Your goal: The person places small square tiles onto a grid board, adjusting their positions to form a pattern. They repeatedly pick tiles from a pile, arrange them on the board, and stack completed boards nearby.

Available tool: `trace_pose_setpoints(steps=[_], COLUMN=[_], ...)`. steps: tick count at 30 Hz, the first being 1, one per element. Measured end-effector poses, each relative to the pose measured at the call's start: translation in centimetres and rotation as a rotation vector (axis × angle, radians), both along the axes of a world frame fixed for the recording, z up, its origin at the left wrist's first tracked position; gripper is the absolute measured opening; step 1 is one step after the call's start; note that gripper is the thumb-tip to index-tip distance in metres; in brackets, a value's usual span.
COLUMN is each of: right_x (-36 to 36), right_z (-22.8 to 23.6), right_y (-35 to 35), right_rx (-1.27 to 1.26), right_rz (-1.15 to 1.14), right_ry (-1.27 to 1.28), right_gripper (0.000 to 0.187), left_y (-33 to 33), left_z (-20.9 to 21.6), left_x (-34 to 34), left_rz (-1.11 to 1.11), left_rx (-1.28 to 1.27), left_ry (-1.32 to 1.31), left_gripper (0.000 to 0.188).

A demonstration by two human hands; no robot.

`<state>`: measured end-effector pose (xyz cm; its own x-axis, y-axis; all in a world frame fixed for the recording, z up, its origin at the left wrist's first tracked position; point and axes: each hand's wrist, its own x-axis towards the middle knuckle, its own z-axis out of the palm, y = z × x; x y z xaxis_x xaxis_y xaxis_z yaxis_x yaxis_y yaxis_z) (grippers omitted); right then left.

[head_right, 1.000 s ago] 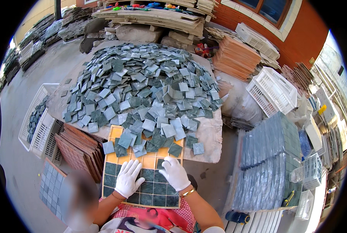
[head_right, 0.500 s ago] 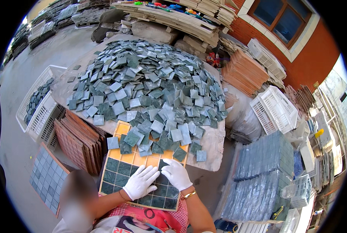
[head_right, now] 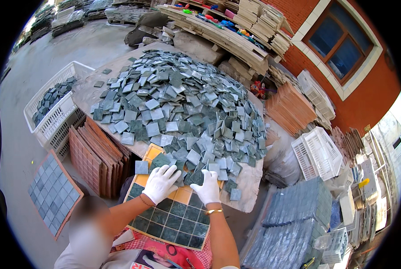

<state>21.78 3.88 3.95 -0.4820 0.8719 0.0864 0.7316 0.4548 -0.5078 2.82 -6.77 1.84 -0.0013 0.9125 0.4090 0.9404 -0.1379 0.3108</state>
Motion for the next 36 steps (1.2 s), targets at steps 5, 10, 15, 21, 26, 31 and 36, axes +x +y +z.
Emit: trace_pose_setpoints(steps=[5,10,15,21,26,31,36], right_x=[0.3,0.8,1.2,0.6,-0.7,-4.2,-4.3], right_z=[-0.7,0.4,-0.5,-0.8,0.3,-0.6,-0.1], right_y=[-1.6,-5.9,-7.0,-6.4,-6.2,-4.3,2.4], right_rx=[0.109,-0.053,-0.017,-0.131,0.091,0.372,0.532], right_rz=[0.006,0.274,0.295,0.149,0.219,0.536,0.641], right_ry=[-0.010,-0.084,-0.138,0.031,-0.025,-0.040,-0.108], right_gripper=[0.056,0.054,0.052,0.052,0.047,0.032,0.024], left_y=[0.8,0.3,-1.6,0.1,1.1,4.3,7.4], left_z=[-0.1,-0.1,-0.7,-0.8,-1.1,1.0,2.2], left_x=[-2.0,-1.3,-1.0,-1.4,-2.9,-3.7,-5.3], left_rz=[-0.094,-0.074,-0.037,-0.032,-0.129,-0.186,-0.123], left_rx=[0.015,0.140,0.086,0.040,0.112,0.118,0.139], left_ry=[-0.006,-0.017,-0.110,-0.028,0.211,0.033,-0.320], left_gripper=[0.068,0.053,0.029,0.032,0.016,0.014,0.013])
